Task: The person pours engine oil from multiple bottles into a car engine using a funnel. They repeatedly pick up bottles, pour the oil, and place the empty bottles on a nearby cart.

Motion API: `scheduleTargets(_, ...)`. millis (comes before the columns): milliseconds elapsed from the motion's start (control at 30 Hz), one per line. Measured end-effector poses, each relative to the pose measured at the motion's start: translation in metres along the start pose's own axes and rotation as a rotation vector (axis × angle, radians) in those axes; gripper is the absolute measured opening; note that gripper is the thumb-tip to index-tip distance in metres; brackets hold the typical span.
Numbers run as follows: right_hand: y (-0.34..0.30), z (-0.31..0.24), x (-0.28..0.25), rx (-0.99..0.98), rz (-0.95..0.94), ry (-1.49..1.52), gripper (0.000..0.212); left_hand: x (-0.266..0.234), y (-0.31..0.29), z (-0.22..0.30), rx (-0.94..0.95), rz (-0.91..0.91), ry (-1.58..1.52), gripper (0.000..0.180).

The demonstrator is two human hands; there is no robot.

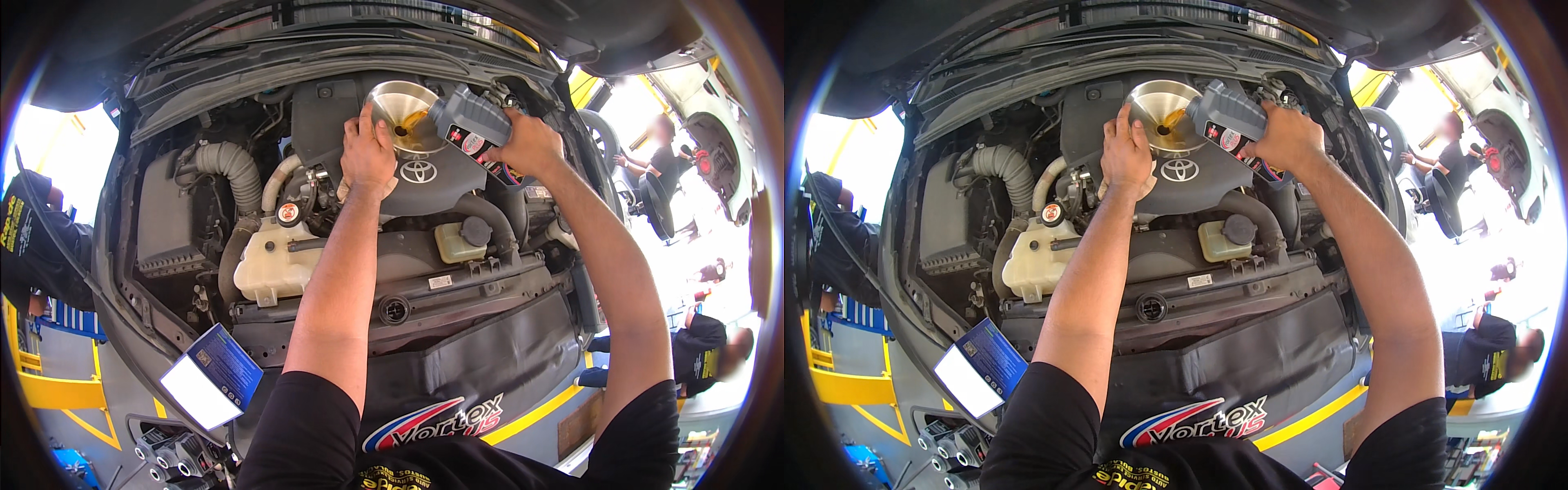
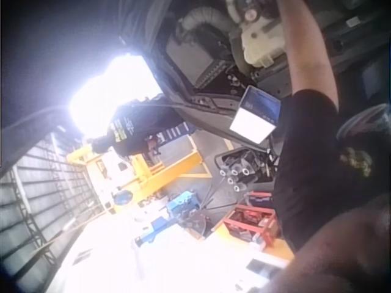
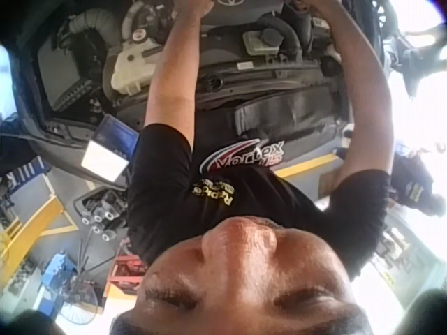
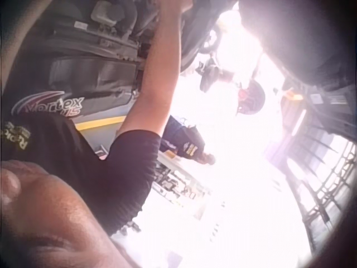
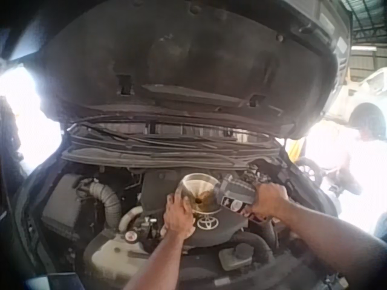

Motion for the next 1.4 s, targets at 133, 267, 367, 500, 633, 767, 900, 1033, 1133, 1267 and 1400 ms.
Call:
scheduleTargets(133,0.001,-0.002,-0.002,0.008,-0.025,-0.012,0.096,0.001,-0.001,-0.002,0.026,0.029,-0.030,0.044)
scheduleTargets(267,0.003,-0.004,-0.006,0.002,-0.054,-0.004,0.100,0.000,-0.001,-0.002,0.025,0.029,-0.041,0.044)
scheduleTargets(367,0.005,-0.006,-0.005,0.002,-0.035,-0.022,0.099,0.000,-0.002,-0.002,0.017,0.035,-0.054,0.044)
scheduleTargets(500,0.005,-0.009,-0.008,0.002,-0.046,-0.036,0.096,-0.001,-0.002,-0.002,0.009,0.039,-0.057,0.045)
scheduleTargets(633,0.006,-0.011,-0.010,-0.005,-0.024,-0.058,0.094,0.001,-0.001,-0.004,-0.002,0.028,-0.050,0.045)
scheduleTargets(767,0.009,-0.010,-0.009,0.000,-0.034,-0.061,0.094,0.003,-0.001,-0.006,-0.004,0.027,-0.030,0.046)
scheduleTargets(900,0.008,-0.014,-0.012,-0.001,-0.041,-0.069,0.096,0.001,-0.002,-0.005,-0.003,0.043,-0.023,0.045)
scheduleTargets(1033,0.008,-0.013,-0.014,0.001,-0.043,-0.076,0.099,0.000,-0.002,-0.003,-0.008,0.015,-0.041,0.045)
scheduleTargets(1133,0.008,-0.013,-0.015,-0.005,-0.030,-0.062,0.100,0.000,-0.002,-0.003,-0.003,0.020,-0.038,0.045)
scheduleTargets(1267,0.007,-0.016,-0.018,-0.008,-0.045,-0.061,0.099,0.000,-0.001,-0.005,-0.010,0.027,-0.025,0.045)
scheduleTargets(1400,0.009,-0.015,-0.017,-0.025,-0.030,-0.070,0.098,-0.001,-0.001,-0.004,-0.020,0.027,-0.043,0.044)
Point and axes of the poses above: each hand's wrist, its own y-axis towards the middle knuckle, its own x-axis out of the palm, z = x × y, the point moved 4 cm from there along y, towards the middle knuckle, and after that the axes turned 1 degree about y, right-handed, at the moved point
